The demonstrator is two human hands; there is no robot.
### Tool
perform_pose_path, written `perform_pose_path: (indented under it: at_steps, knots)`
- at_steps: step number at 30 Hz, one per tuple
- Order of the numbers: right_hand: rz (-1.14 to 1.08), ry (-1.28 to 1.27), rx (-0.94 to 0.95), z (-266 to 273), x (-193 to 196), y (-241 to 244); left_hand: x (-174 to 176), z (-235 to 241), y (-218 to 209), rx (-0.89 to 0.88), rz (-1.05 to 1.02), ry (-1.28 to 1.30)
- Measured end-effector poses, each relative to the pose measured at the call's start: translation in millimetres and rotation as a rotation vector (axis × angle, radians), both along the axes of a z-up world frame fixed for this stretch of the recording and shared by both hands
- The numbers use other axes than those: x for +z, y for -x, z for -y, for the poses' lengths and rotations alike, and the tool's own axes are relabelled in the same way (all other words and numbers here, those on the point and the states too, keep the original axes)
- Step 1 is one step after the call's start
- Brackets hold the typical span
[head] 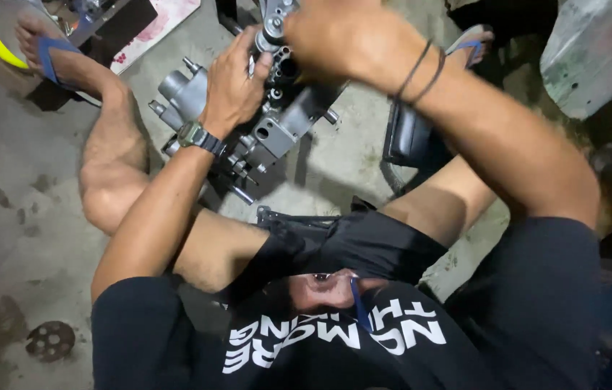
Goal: A person is sitting on the floor cleaning the internal components and crevices of a motorcycle engine casing using a small yellow cleaning tool.
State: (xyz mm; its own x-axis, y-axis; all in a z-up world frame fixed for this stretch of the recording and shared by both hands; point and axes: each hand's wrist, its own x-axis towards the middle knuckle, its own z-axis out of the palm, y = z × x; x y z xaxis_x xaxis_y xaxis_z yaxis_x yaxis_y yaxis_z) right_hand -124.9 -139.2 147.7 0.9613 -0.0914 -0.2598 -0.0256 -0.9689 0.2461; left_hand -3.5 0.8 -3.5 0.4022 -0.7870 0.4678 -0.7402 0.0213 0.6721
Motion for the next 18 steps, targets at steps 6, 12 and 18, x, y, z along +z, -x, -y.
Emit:
perform_pose_path:
  at_steps: [6, 12, 18]
  knots:
    - [-0.05, -0.053, 0.11, -35, 1, -9, -7, 5, -11, 0.004, -0.017, -0.095]
    - [0.121, 0.226, 0.202, -26, -14, -5, 9, 4, -5, 0.028, -0.074, -0.123]
    - [0.24, 0.178, 0.17, 7, -28, -6, -1, 8, -8, 0.021, -0.057, -0.079]
